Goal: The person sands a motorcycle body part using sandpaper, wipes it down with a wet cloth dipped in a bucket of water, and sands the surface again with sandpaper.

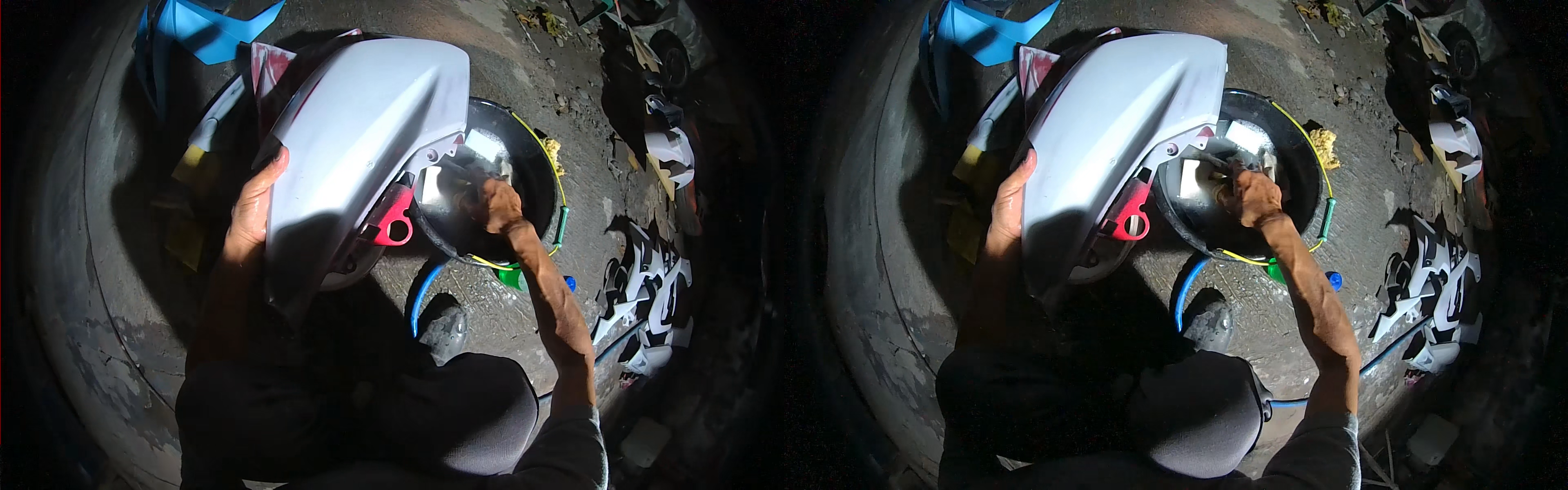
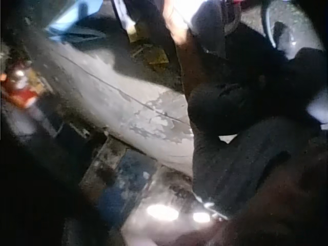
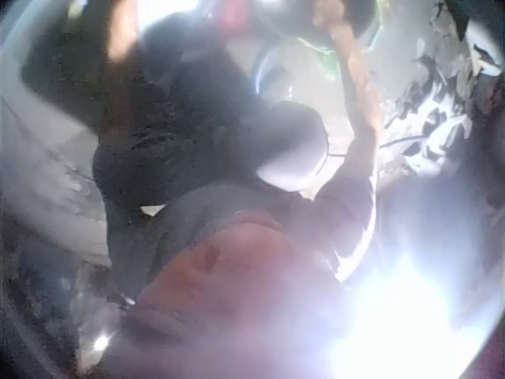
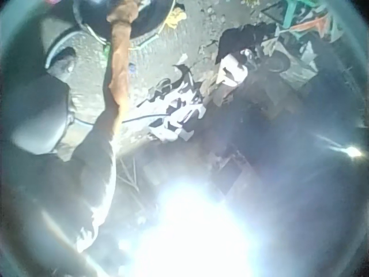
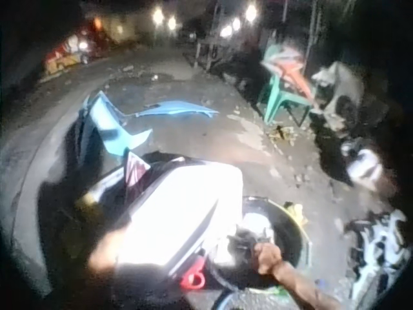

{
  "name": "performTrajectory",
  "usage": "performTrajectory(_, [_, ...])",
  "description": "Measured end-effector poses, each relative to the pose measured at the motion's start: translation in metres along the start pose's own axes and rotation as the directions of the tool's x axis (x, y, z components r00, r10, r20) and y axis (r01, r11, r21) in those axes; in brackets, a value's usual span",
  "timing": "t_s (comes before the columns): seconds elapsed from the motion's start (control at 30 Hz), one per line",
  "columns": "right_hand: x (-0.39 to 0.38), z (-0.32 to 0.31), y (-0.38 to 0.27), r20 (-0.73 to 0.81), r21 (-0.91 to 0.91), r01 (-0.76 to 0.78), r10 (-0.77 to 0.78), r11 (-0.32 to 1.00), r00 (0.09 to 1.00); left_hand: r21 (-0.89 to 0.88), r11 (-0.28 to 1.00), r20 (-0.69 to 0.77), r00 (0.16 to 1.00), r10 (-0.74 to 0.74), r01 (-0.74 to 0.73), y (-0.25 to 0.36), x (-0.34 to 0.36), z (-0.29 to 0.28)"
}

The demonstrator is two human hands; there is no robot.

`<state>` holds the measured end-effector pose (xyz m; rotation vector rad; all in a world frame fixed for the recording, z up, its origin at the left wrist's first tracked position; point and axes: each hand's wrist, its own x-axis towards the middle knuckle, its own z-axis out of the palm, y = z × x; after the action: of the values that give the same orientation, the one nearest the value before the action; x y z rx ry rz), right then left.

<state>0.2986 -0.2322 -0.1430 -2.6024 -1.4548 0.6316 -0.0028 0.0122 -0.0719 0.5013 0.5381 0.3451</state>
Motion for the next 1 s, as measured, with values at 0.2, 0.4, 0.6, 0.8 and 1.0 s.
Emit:
performTrajectory(0.2, [0.003,-0.007,0.003,-0.084,0.151,0.011,0.001,0.988,0.996,-0.025,0.999,0.097,0.995,-0.031,0.034,-0.005,0.006,0.004])
performTrajectory(0.4, [0.004,-0.026,-0.016,-0.083,0.939,0.063,0.043,0.339,0.996,0.053,0.999,-0.014,1.000,-0.011,0.012,0.000,0.001,-0.003])
performTrajectory(0.6, [0.024,0.005,0.012,-0.214,0.857,0.254,-0.140,0.449,0.967,0.039,0.999,0.039,0.999,0.021,-0.023,-0.001,-0.001,0.003])
performTrajectory(0.8, [-0.008,-0.019,0.046,-0.286,0.771,0.308,-0.129,0.558,0.949,-0.001,1.000,0.072,0.997,-0.015,0.015,-0.002,-0.002,0.009])
performTrajectory(1.0, [-0.023,-0.025,0.080,-0.033,0.131,-0.014,0.019,0.991,0.999,-0.010,0.998,0.119,0.991,-0.054,0.056,-0.014,0.017,0.011])
